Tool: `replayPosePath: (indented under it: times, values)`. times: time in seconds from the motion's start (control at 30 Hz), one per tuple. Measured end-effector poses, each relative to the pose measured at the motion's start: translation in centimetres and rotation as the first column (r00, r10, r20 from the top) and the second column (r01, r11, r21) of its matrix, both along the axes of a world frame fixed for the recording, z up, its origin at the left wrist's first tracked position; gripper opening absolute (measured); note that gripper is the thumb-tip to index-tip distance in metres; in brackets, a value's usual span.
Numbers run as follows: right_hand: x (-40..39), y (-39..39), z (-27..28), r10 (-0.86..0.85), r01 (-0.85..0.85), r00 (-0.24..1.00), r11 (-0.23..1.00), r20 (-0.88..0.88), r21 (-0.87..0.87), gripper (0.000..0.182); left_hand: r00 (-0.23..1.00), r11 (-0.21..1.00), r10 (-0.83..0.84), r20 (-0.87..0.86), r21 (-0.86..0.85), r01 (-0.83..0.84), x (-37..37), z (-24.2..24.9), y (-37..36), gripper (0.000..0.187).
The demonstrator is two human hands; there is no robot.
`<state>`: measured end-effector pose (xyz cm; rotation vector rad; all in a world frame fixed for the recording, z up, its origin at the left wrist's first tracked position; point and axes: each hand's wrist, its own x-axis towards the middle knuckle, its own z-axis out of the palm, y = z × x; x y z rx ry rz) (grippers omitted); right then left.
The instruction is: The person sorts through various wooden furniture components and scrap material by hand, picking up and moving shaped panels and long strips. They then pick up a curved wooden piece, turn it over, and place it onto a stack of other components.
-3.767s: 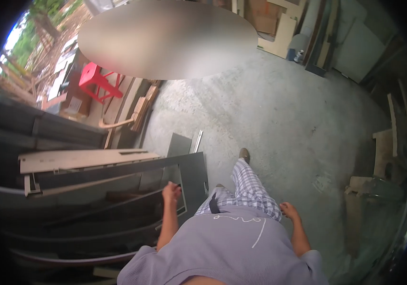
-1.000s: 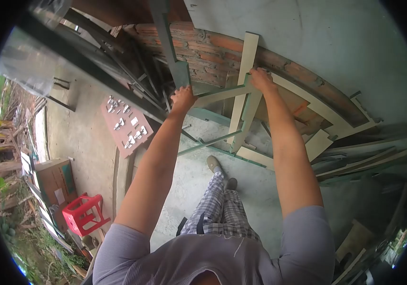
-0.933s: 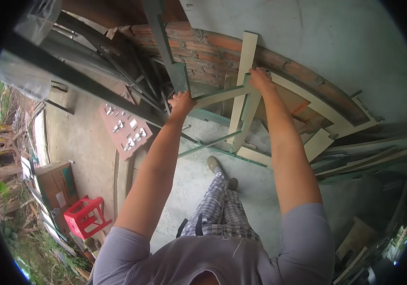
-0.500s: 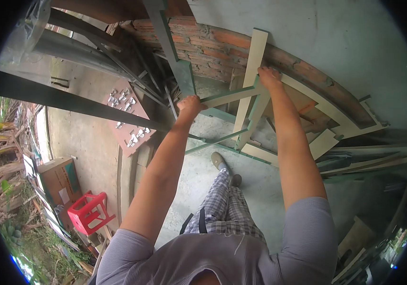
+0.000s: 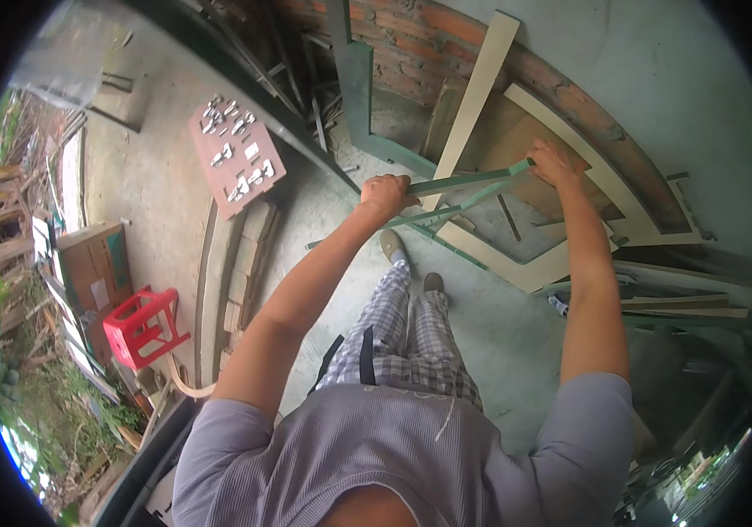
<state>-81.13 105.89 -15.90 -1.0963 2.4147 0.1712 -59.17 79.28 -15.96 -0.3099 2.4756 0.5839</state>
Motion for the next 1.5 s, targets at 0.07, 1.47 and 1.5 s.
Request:
replayPosePath:
  times: [0.07,1.47,1.5]
  values:
    - [2.4,0.6,0.5,0.041,-0.041,0.999,0.999,-0.006,-0.033,0.021,0.997,0.999,0.028,0.067,0.018,-0.029,2.7,0.2,0.3,0.048]
    - [68.7,-15.7,24.9,0.883,-0.821,0.467,0.415,-0.043,-0.393,0.023,0.705,0.736,0.636,0.314,0.029,-0.677,83.0,23.2,1.6,0.042]
    - [70.4,-16.0,24.5,0.887,-0.820,0.461,0.410,-0.034,-0.399,0.023,0.711,0.744,0.623,0.327,0.035,-0.668,84.5,22.4,1.2,0.041]
